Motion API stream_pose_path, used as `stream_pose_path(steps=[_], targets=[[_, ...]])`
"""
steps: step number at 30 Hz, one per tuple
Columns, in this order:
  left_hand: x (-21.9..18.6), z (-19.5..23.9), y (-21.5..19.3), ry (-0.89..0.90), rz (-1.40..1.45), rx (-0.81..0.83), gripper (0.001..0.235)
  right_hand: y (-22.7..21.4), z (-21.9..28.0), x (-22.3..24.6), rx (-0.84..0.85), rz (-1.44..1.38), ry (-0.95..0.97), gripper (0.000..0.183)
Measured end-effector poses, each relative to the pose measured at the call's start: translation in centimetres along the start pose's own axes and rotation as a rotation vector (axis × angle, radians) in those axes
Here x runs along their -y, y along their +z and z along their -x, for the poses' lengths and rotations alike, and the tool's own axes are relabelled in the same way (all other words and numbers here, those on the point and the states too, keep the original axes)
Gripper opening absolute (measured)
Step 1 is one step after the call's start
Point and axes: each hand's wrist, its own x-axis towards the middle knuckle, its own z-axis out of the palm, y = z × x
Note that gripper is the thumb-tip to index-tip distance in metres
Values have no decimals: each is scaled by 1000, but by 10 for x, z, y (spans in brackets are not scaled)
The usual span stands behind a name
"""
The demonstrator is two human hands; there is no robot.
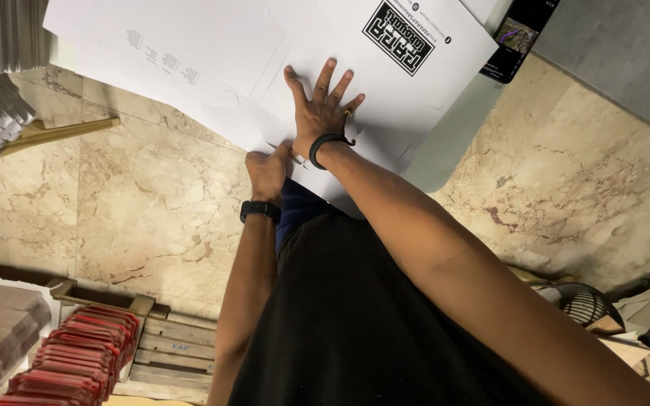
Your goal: Removing the excess waste material from die-cut cardboard sheets to prepare them for folding.
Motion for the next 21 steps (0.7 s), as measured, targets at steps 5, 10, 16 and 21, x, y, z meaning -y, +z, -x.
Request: stream_pose_path(steps=[5, 10, 16, 21], targets=[[-51, 39, 1, -85, 118, 5, 30, -4, 5, 0, -15, -28, -7, 134], [-27, 15, 5, -72, -14, -53, 21, -5, 8, -6, -24, 3, -54, 121], [-14, 18, -15, -79, -10, 29, 61, 46, 1, -81, -423, -461, -321, 88], [-3, 3, -26, -124, -978, 285, 66, 145, 50, -192, -888, -1102, 7, 22]])
